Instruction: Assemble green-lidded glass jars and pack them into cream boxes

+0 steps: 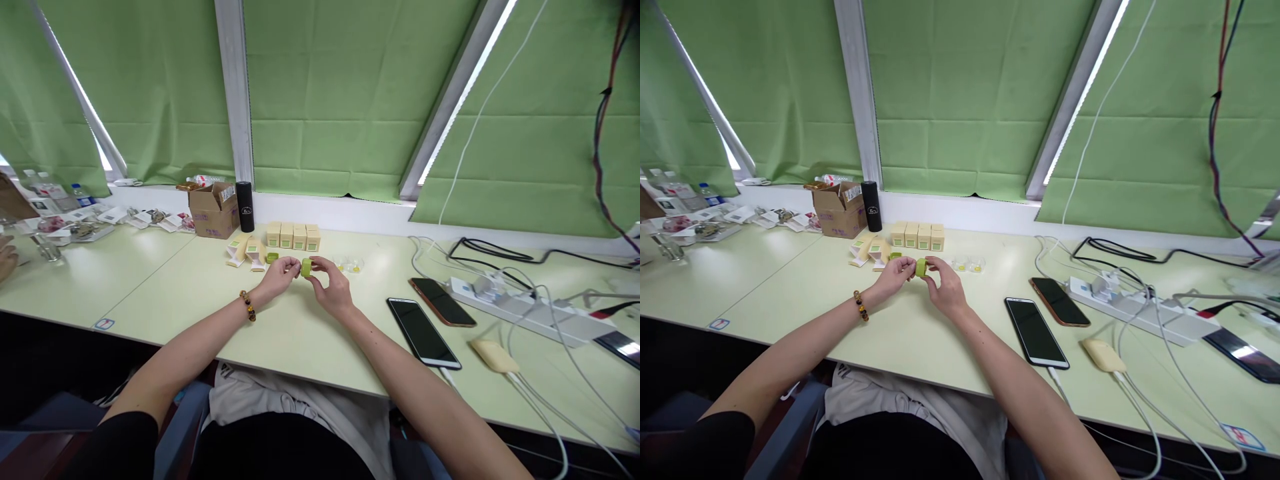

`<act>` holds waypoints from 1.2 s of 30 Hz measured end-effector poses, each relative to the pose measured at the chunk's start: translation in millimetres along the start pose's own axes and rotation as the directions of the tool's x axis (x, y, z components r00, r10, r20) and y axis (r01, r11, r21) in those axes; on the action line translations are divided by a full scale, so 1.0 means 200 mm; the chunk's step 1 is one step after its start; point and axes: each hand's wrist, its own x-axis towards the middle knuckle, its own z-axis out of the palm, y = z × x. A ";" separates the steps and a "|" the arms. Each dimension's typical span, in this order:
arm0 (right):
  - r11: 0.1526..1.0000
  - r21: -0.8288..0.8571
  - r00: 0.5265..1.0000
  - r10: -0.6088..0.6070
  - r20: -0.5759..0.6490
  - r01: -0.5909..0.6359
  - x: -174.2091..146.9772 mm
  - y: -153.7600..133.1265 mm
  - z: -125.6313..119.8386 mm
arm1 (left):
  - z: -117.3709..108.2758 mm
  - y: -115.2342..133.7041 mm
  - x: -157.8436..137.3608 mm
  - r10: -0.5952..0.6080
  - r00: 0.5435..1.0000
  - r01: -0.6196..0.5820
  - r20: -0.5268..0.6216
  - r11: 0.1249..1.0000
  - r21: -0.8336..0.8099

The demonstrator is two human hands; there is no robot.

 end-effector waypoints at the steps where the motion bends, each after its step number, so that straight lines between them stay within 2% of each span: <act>1: 1.000 -0.002 1.000 0.003 0.004 -0.003 0.00 0.00 0.00 | 0.00 0.00 0.00 0.000 1.000 0.000 0.008 1.000 -0.006; 14: 1.000 0.015 1.000 0.024 0.000 -0.024 0.01 -0.01 -0.01 | -0.02 -0.02 0.01 0.009 0.999 -0.009 0.039 1.000 0.003; 16: 0.998 0.020 0.999 0.053 -0.009 -0.053 0.02 -0.01 -0.01 | -0.03 0.00 0.00 0.070 0.998 -0.069 -0.007 0.995 0.074; 18: 0.997 0.020 0.997 0.070 -0.022 -0.070 0.02 0.00 -0.01 | -0.04 0.02 -0.03 0.191 0.981 -0.180 -0.036 0.964 0.193; 21: 0.999 -0.015 0.999 0.034 -0.015 -0.034 0.02 0.01 -0.01 | -0.05 0.04 -0.07 0.349 0.935 -0.348 0.056 0.881 0.321; 24: 0.994 -0.086 0.997 -0.061 0.057 0.065 0.02 0.00 -0.01 | -0.04 0.03 -0.07 0.407 0.907 -0.418 0.111 0.833 0.363; 28: 0.991 -0.067 0.987 -0.107 0.116 0.116 0.04 -0.04 -0.05 | -0.03 0.01 -0.05 0.395 0.917 -0.396 0.059 0.879 0.266; 32: 0.994 -0.052 0.995 -0.089 0.052 0.092 0.07 -0.07 -0.07 | -0.03 0.00 -0.03 0.329 0.943 -0.332 0.044 0.940 0.076; 36: 0.991 -0.094 0.996 -0.094 0.000 0.094 0.08 -0.05 -0.06 | -0.03 -0.02 -0.04 0.312 0.947 -0.316 0.080 0.948 0.047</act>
